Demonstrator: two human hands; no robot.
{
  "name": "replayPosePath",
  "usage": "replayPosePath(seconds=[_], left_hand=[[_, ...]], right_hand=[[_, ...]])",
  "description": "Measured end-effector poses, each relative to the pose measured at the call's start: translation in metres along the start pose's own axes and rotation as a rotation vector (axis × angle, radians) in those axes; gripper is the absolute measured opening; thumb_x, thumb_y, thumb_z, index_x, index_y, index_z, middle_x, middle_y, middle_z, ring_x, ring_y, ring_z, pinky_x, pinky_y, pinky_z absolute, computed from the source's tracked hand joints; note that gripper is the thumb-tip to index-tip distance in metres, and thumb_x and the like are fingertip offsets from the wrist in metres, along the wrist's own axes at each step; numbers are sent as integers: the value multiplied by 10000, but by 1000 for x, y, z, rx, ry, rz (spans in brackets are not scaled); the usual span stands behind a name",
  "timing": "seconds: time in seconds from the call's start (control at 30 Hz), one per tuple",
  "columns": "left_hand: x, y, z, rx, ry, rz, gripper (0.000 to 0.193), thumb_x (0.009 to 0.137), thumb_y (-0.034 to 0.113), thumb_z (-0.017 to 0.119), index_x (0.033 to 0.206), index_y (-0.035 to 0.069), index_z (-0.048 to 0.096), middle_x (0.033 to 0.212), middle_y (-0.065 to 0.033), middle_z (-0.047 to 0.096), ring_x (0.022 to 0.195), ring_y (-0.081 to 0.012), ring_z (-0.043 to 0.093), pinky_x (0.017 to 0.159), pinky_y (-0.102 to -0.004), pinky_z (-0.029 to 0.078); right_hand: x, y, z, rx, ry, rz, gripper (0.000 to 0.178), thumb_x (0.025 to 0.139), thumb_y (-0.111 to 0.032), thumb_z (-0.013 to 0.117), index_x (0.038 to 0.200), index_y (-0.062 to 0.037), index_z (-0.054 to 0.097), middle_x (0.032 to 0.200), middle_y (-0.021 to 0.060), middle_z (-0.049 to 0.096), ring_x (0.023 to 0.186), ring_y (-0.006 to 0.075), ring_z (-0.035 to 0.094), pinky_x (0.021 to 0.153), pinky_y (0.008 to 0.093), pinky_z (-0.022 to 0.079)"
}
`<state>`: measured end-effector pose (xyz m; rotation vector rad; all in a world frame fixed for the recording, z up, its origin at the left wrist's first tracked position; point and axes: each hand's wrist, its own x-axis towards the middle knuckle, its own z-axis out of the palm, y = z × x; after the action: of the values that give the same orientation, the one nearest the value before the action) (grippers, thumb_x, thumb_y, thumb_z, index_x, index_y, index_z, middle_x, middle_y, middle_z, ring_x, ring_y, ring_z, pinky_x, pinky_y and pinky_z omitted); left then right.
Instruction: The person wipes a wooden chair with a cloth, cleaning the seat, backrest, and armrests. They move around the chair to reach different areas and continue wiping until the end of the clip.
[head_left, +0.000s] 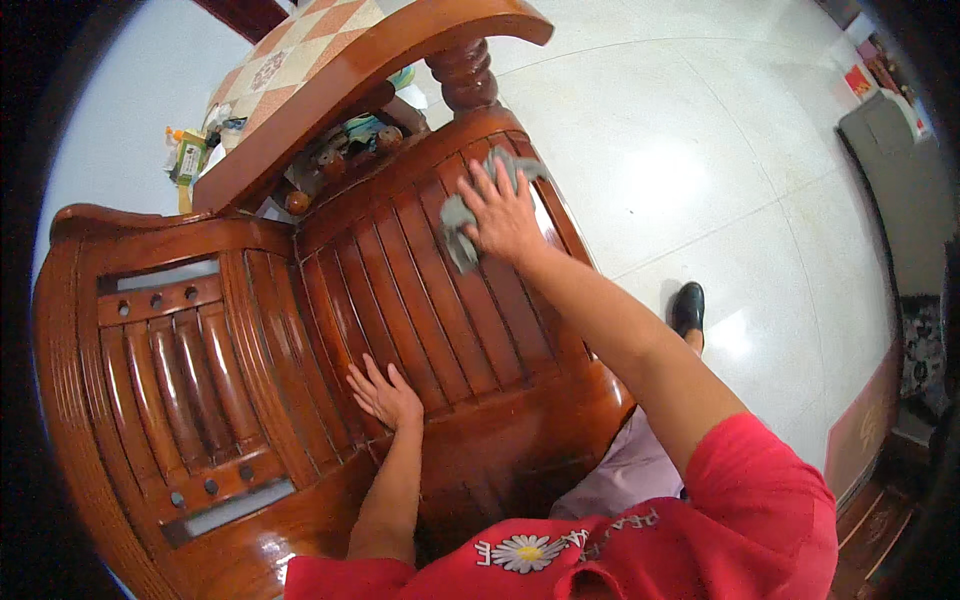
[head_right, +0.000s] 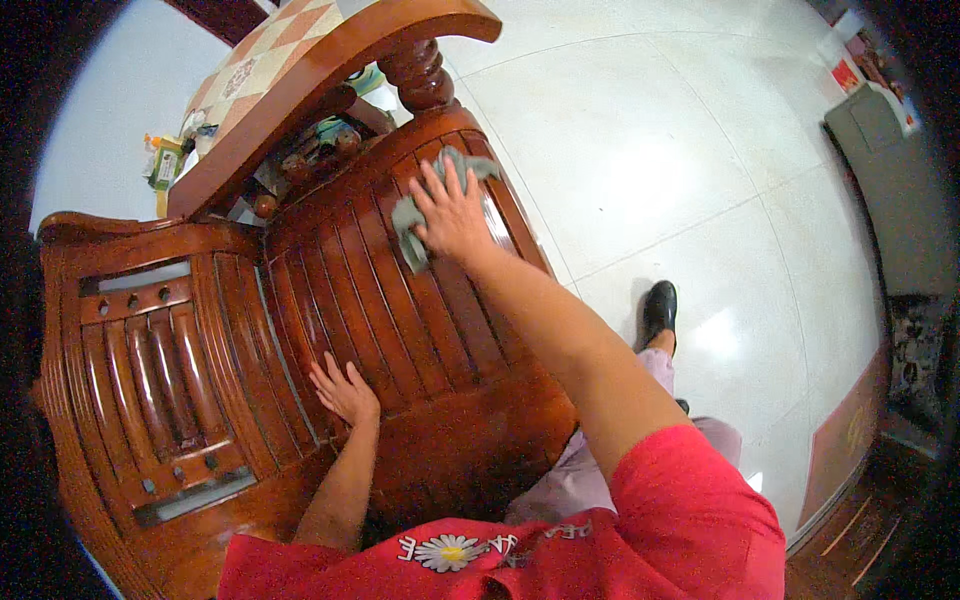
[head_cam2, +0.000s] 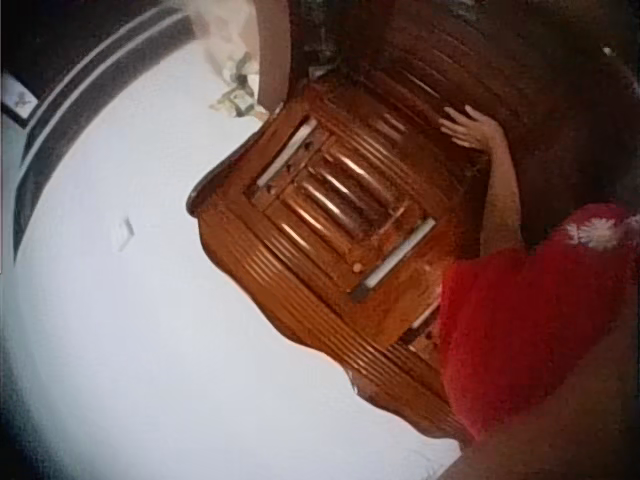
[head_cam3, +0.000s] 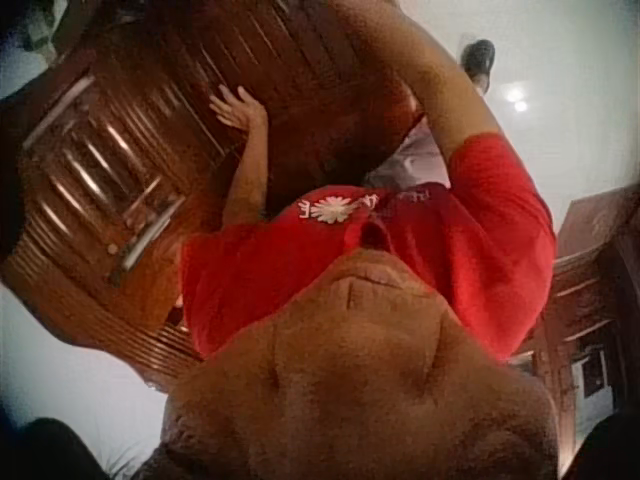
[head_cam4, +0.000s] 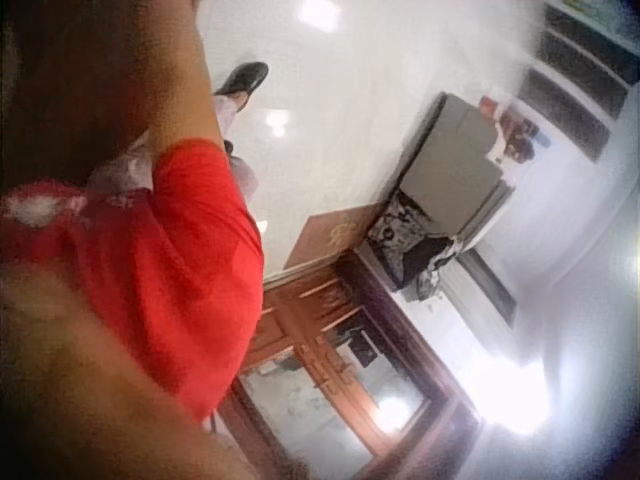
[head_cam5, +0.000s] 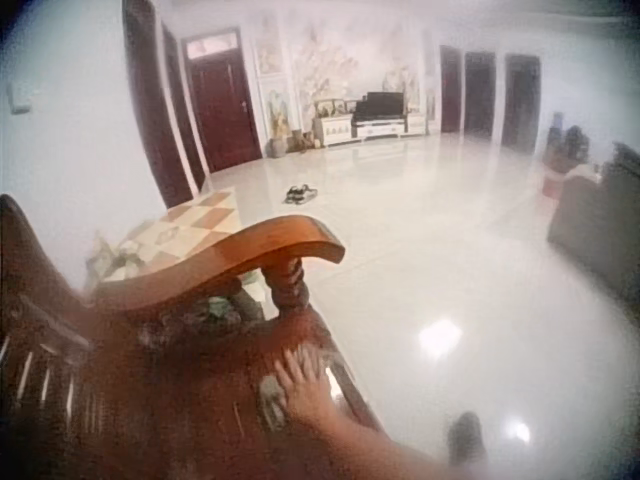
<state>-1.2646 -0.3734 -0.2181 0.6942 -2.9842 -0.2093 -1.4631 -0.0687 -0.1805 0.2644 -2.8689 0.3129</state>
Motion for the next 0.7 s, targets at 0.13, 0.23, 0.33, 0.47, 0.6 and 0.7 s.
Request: replayPosePath(seconds=[0.13, 0.23, 0.33, 0.47, 0.6, 0.7], left_hand=[[-1, -3, -3, 52, -4, -16, 559, 1075, 388, 449, 1589, 188, 354, 1697, -105, 172, 1568, -310, 121, 1255, -516, 106], [-1, -1, -3, 55, -16, -32, 557, 1070, 377, 461, 1584, 189, 363, 1695, -117, 175, 1565, -325, 129, 1250, -532, 111], [0, -7, 2, 43, 17, -4, 559, 1068, 382, 458, 1585, 194, 360, 1692, -140, 173, 1560, -359, 127, 1241, -559, 117], [5, 4, -10, 27, -31, -14, 570, 1070, 380, 462, 1593, 187, 341, 1698, -130, 155, 1566, -346, 114, 1237, -558, 126], [6, -3, -6, -23, -33, -23, 607, 1054, 393, 484, 1597, 172, 324, 1693, -152, 167, 1561, -368, 125, 1229, -582, 120], [4, -6, 0, -29, -20, 16, 605, 1049, 393, 504, 1579, 142, 357, 1688, -164, 179, 1553, -395, 137, 1218, -601, 137]], right_hand=[[88, 22, 8, 100, -71, 250, 793, 914, -501, 631, 1587, -198, 340, 1681, 110, 225, 1529, 471, 152, 1180, 631, 239], [73, 23, 8, 158, -43, 247, 805, 907, -438, 672, 1589, -191, 324, 1674, 118, 233, 1527, 474, 153, 1175, 628, 257], [1, 14, -11, 111, -126, 185, 804, 885, -298, 704, 1584, -175, 327, 1661, 134, 253, 1518, 485, 168, 1180, 618, 273], [-4, 18, 5, -23, -183, 198, 682, 861, -81, 644, 1510, -138, 442, 1574, 165, 384, 1471, 471, 291, 1173, 552, 342], [85, 17, -32, 427, 84, 165, 527, 850, 7, 546, 1371, -68, 570, 1442, 197, 508, 1348, 436, 444, 1145, 485, 376], [122, 3, 19, 295, 84, 110, 524, 886, -56, 516, 1409, -63, 550, 1519, 213, 451, 1388, 425, 419, 1170, 501, 324]])
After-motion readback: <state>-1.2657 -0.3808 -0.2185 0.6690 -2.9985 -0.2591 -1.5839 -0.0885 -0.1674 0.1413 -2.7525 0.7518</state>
